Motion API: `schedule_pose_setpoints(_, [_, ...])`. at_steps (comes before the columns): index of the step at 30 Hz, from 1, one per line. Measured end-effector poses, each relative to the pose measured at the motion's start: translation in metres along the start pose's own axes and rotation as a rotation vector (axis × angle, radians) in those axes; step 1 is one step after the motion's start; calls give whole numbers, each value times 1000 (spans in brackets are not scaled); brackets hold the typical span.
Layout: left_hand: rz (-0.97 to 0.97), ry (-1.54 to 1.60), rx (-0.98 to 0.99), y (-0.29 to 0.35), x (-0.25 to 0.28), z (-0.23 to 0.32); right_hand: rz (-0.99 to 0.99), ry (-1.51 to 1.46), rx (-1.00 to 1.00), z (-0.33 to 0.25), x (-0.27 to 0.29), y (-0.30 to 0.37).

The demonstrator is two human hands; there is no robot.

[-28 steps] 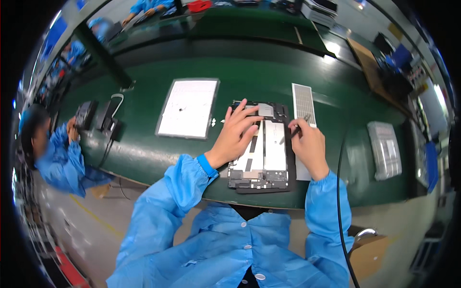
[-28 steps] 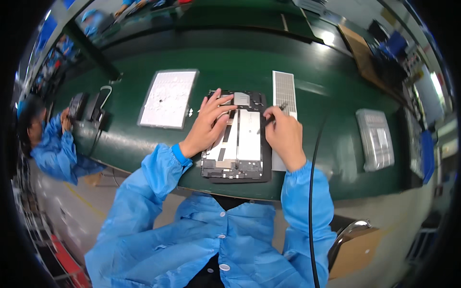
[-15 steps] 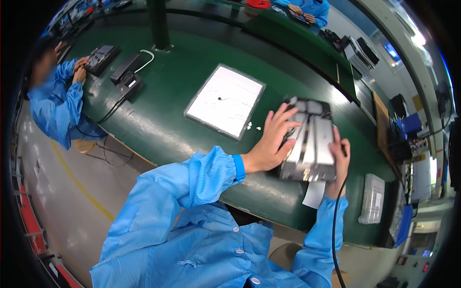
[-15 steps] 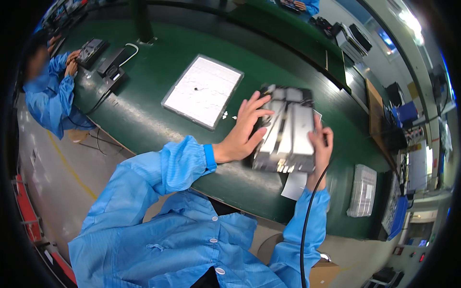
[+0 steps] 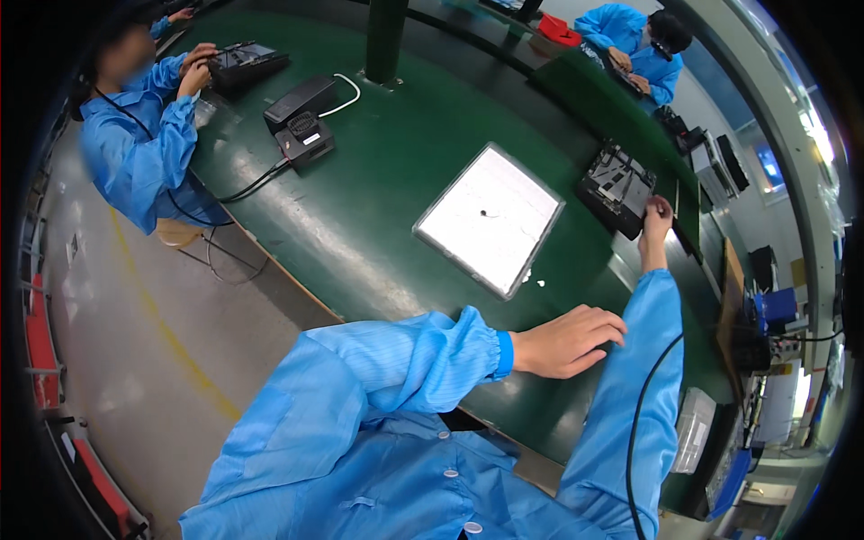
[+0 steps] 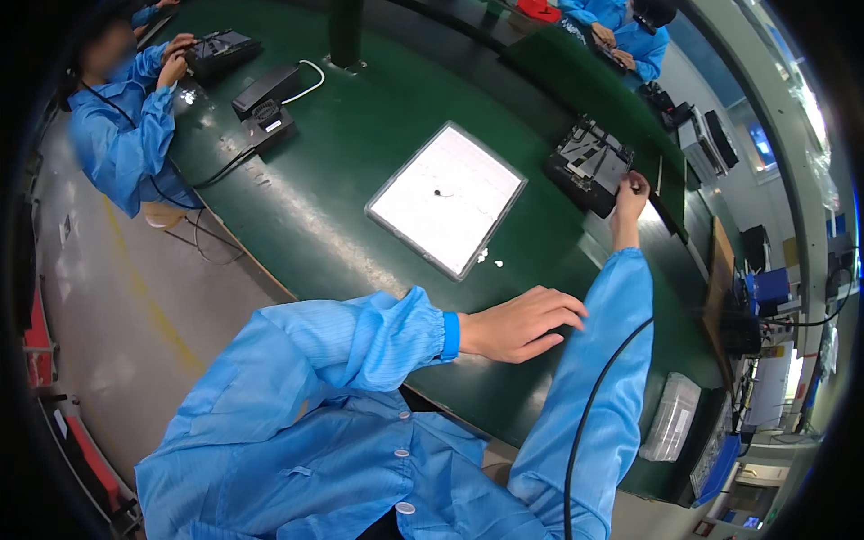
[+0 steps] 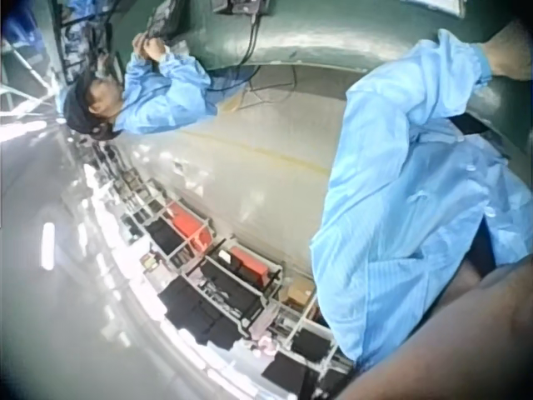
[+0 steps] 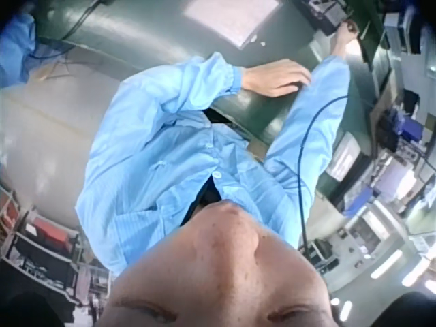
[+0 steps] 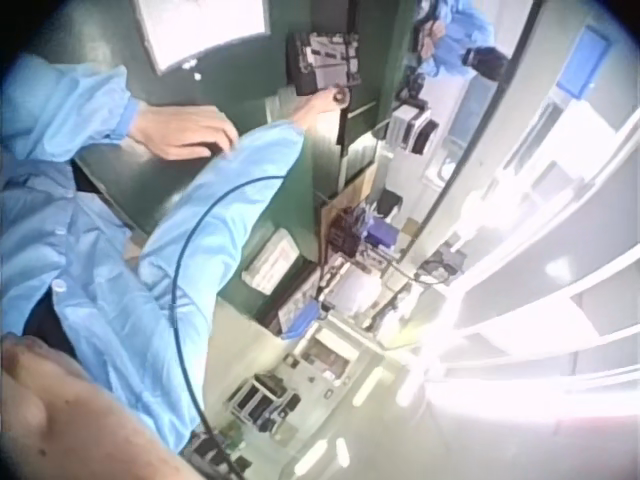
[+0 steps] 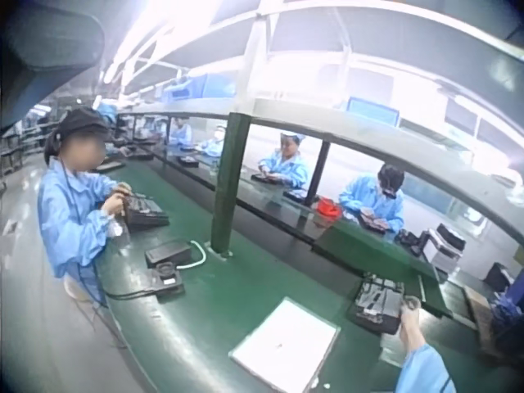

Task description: Assembling internal components of a tablet device on an industrial production line.

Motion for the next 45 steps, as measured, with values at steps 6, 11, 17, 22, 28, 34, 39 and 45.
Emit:
schedule_pose_setpoints(6, [-86,-483,-132,-13,33,-3,-370,50,100,-97,2,75])
schedule_pose_setpoints(11, [122,-850,101,-15,194,-50,-508,280,261,-155,104,177])
schedule_pose_setpoints(17, [-20,-978,358,-11,206,-76,-174,172,121,-93,226,204])
schedule_pose_setpoints(22, [22,-974,498,-1,215,-80,-174,71,48,-85,215,208])
schedule_pose_setpoints(28, [179,-617,692,-2,240,-100,-209,99,85,-95,213,213])
schedule_pose_setpoints(34, [292,-394,737,6,250,-110,-236,256,152,-119,204,225])
schedule_pose_setpoints(39, [270,-270,681,-6,226,-102,-214,342,359,-158,199,240])
schedule_pose_setpoints(45, [242,251,809,-6,78,-93,-241,250,600,-231,130,287])
Point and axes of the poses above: each hand's wrist, its own y-axis away from the middle knuckle, its own x-axis out of the back of the hand, z = x × y, the point moved 10 cm from there along -y, towards the middle knuckle, and after that the axes turned 10 degrees about z, right-handed, at the moved point
